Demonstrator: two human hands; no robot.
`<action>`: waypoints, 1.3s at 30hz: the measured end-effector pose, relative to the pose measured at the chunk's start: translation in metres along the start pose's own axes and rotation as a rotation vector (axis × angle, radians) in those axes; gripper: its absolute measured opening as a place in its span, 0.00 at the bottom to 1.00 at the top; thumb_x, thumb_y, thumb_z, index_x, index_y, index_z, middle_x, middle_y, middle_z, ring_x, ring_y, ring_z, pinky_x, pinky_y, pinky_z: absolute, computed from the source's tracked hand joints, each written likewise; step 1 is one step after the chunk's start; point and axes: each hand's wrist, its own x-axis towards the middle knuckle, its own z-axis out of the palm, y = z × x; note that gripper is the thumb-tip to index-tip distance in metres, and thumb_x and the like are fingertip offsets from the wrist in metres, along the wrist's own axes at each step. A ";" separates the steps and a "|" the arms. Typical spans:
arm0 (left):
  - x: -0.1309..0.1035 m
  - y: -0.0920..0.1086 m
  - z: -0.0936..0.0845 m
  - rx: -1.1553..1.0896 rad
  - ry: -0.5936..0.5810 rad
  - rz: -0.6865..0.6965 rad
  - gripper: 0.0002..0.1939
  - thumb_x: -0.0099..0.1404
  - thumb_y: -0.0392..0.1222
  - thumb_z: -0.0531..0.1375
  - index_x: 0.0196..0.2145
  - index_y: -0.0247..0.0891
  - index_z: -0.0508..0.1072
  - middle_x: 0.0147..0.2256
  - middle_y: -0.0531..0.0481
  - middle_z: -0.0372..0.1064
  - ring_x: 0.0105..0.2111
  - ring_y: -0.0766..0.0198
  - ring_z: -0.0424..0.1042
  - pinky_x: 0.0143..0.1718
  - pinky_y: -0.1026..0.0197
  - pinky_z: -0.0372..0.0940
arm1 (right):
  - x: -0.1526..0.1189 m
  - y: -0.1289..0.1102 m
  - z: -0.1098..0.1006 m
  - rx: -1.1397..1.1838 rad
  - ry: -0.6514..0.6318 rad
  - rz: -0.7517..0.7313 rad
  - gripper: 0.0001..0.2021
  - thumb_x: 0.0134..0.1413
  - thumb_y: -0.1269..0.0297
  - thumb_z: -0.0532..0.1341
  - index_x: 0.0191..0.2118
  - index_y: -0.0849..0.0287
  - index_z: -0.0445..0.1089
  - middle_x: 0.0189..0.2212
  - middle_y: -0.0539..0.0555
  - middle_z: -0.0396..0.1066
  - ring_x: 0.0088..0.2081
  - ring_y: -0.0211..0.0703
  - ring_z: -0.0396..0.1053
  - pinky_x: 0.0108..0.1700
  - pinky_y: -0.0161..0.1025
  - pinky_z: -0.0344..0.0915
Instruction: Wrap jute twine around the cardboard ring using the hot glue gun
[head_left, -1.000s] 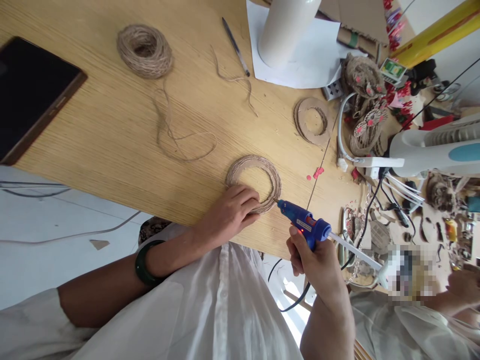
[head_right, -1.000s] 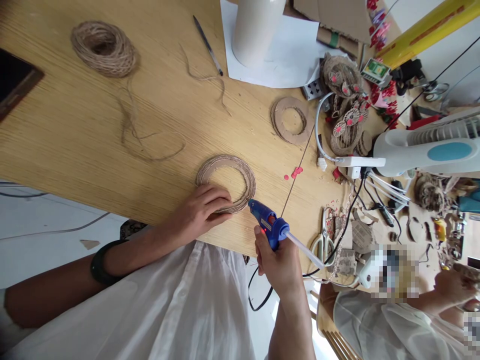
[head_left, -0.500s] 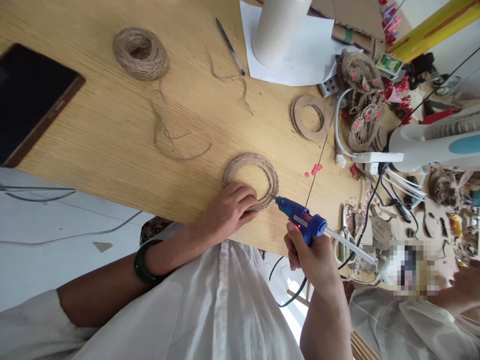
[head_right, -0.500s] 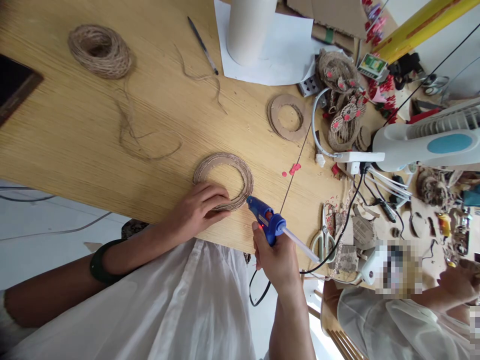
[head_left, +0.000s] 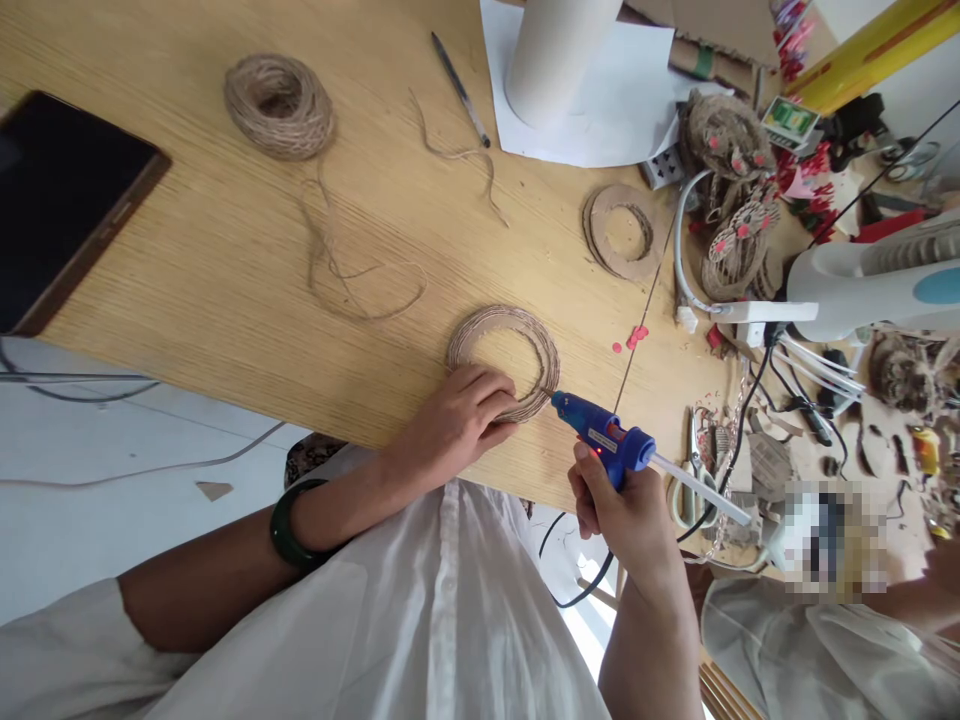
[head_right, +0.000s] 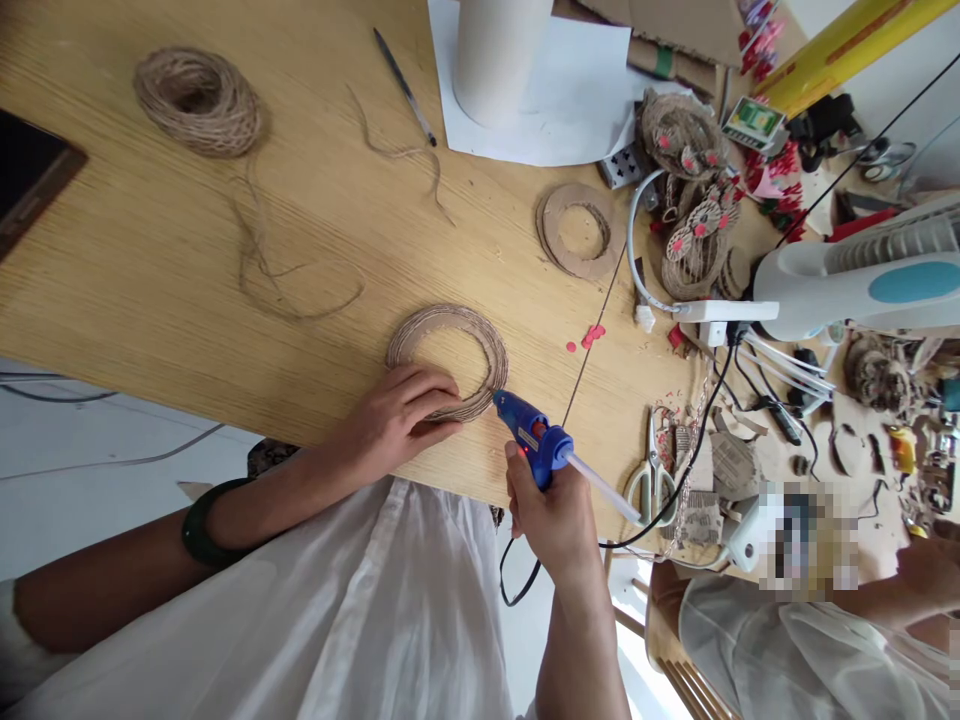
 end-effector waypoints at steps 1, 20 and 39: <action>0.000 0.000 0.000 -0.002 0.001 -0.002 0.07 0.70 0.36 0.62 0.45 0.35 0.71 0.45 0.45 0.72 0.48 0.57 0.69 0.52 0.52 0.68 | -0.001 0.000 0.000 -0.006 -0.003 -0.004 0.24 0.61 0.44 0.63 0.23 0.55 0.60 0.12 0.43 0.57 0.11 0.33 0.57 0.13 0.32 0.57; 0.024 0.013 0.003 0.128 -0.083 -0.076 0.10 0.69 0.41 0.65 0.43 0.34 0.71 0.44 0.44 0.71 0.46 0.54 0.70 0.48 0.51 0.69 | -0.005 -0.003 0.002 0.104 0.032 -0.025 0.25 0.59 0.43 0.63 0.22 0.56 0.60 0.14 0.43 0.57 0.12 0.33 0.56 0.14 0.33 0.56; 0.008 0.001 -0.005 0.007 0.067 -0.020 0.04 0.74 0.34 0.57 0.42 0.34 0.72 0.43 0.46 0.72 0.46 0.59 0.70 0.51 0.53 0.68 | -0.002 -0.003 0.000 -0.060 -0.027 0.007 0.25 0.63 0.42 0.59 0.24 0.56 0.60 0.12 0.44 0.58 0.13 0.33 0.57 0.17 0.33 0.55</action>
